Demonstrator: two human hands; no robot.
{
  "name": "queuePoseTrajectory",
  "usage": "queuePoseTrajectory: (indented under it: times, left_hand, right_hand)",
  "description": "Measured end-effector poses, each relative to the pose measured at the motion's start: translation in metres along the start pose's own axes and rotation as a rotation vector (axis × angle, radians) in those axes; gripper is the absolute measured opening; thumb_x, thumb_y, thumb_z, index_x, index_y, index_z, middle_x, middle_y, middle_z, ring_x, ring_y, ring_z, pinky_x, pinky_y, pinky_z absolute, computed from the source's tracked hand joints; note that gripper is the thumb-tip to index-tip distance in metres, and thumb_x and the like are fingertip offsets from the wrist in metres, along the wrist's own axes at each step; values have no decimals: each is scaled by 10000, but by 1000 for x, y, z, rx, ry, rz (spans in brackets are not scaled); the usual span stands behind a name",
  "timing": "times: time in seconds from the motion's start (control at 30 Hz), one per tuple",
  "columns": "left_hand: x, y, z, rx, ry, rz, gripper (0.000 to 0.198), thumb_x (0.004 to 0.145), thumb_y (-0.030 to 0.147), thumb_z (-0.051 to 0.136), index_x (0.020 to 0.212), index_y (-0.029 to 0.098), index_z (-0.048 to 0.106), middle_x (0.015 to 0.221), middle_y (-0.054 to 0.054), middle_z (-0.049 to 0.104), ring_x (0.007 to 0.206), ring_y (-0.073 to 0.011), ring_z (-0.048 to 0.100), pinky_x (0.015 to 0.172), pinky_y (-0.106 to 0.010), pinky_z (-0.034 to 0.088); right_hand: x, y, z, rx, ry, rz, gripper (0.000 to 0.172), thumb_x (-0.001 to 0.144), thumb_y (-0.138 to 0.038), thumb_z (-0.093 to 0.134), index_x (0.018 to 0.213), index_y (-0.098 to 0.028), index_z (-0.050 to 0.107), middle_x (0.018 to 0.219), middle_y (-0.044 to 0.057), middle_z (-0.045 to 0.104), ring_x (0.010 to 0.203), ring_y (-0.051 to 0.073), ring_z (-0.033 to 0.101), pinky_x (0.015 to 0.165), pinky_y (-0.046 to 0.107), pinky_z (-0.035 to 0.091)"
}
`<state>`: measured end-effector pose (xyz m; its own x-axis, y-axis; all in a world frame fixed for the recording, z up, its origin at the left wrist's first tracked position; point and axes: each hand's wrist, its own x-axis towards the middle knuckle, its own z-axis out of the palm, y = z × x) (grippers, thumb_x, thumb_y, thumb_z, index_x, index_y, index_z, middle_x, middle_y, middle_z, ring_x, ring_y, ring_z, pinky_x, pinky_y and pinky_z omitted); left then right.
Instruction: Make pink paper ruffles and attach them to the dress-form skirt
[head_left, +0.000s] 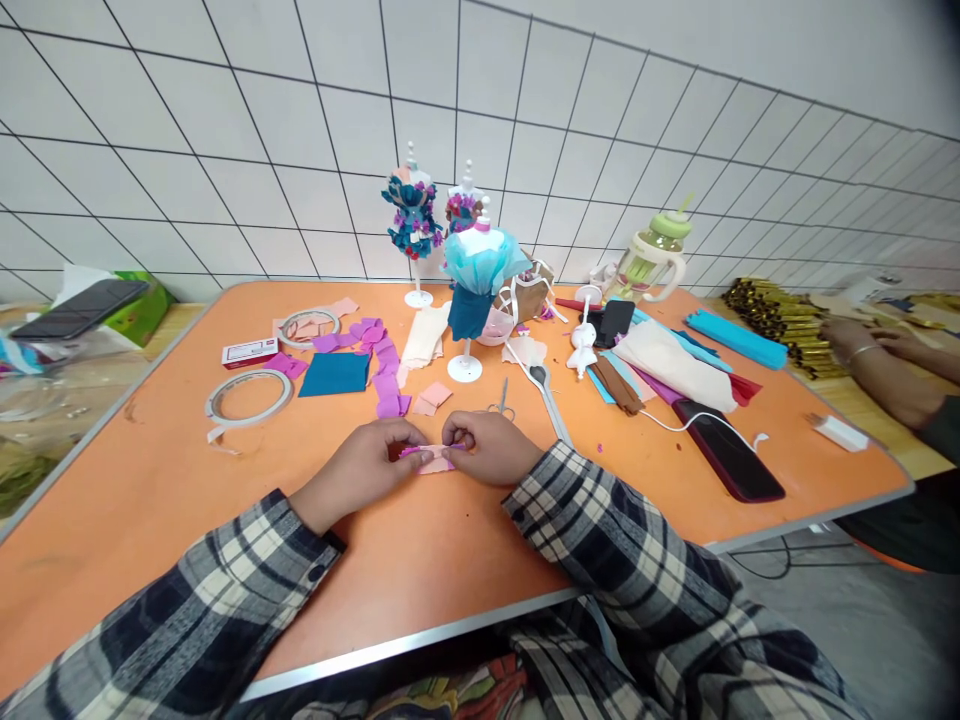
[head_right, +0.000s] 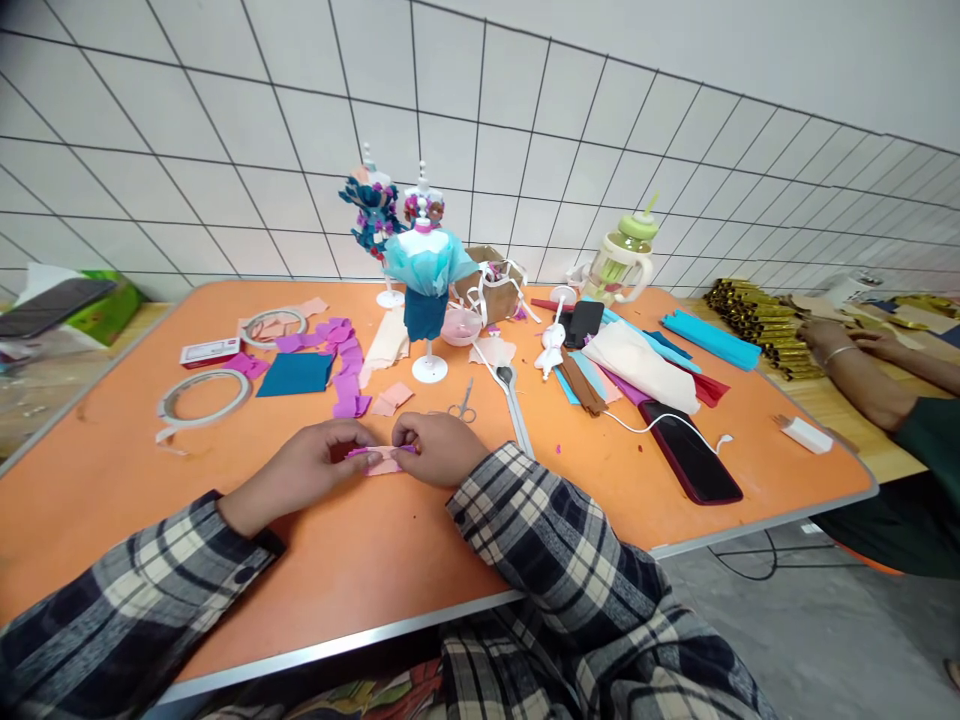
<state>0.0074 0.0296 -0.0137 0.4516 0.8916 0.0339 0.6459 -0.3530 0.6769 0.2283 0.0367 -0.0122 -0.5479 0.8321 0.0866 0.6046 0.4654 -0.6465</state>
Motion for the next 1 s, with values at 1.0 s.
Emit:
queuePoseTrajectory:
  times: [1.0]
  left_hand:
    - [-5,13,-10,405,123,186,248,949,298,537,890,218,764,960,-87,786,1020,-321,656,979,-534,334]
  right_hand:
    - [-2,-7,-4,-276,72,-72,187,999,-283,589,1074,-199,738,1156,112,698,1112,252,542,898,361,436]
